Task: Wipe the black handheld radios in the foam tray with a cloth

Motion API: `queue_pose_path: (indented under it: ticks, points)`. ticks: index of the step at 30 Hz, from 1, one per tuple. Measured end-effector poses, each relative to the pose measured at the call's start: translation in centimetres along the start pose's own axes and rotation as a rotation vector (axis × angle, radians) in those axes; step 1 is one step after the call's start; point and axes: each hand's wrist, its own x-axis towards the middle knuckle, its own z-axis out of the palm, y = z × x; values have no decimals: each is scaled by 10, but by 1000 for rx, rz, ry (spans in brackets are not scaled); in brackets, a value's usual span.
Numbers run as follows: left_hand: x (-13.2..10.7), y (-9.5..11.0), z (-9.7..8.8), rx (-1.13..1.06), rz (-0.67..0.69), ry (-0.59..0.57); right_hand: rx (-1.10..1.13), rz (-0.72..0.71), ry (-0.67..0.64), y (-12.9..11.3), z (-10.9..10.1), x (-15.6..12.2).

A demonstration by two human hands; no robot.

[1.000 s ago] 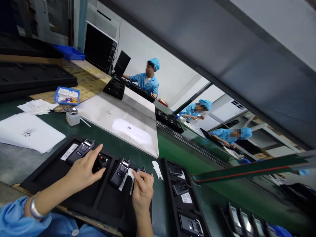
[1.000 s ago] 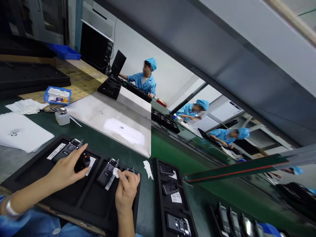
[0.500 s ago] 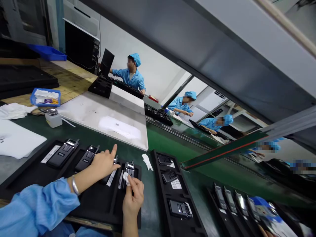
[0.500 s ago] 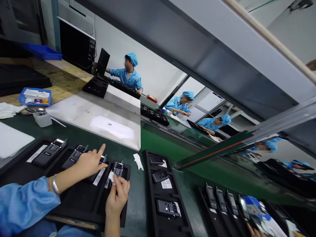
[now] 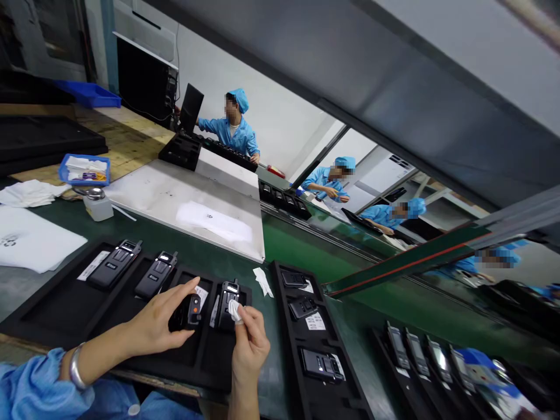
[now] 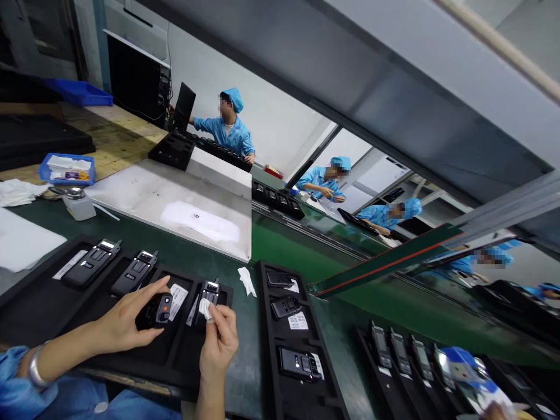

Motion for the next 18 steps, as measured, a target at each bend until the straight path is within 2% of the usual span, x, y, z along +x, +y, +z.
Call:
queue_pose_path:
  ticks: [5,8,11,14,18]
  points:
    - [-19,0,-1,-8,101,78,-234,-403,-345,-53,26,23]
    - [-23,-1,-1,19,158,117,-325,-545,-425,-62,37,25]
    - [-28,-3,1,21,184,140,-369,-586,-444,-53,30,26]
    - [-30,-3,1,5,189,149,-444,-559,-429,-44,15,29]
    - [-29,-3,-3,-13,169,150,-434,-506,-374,-52,13,30]
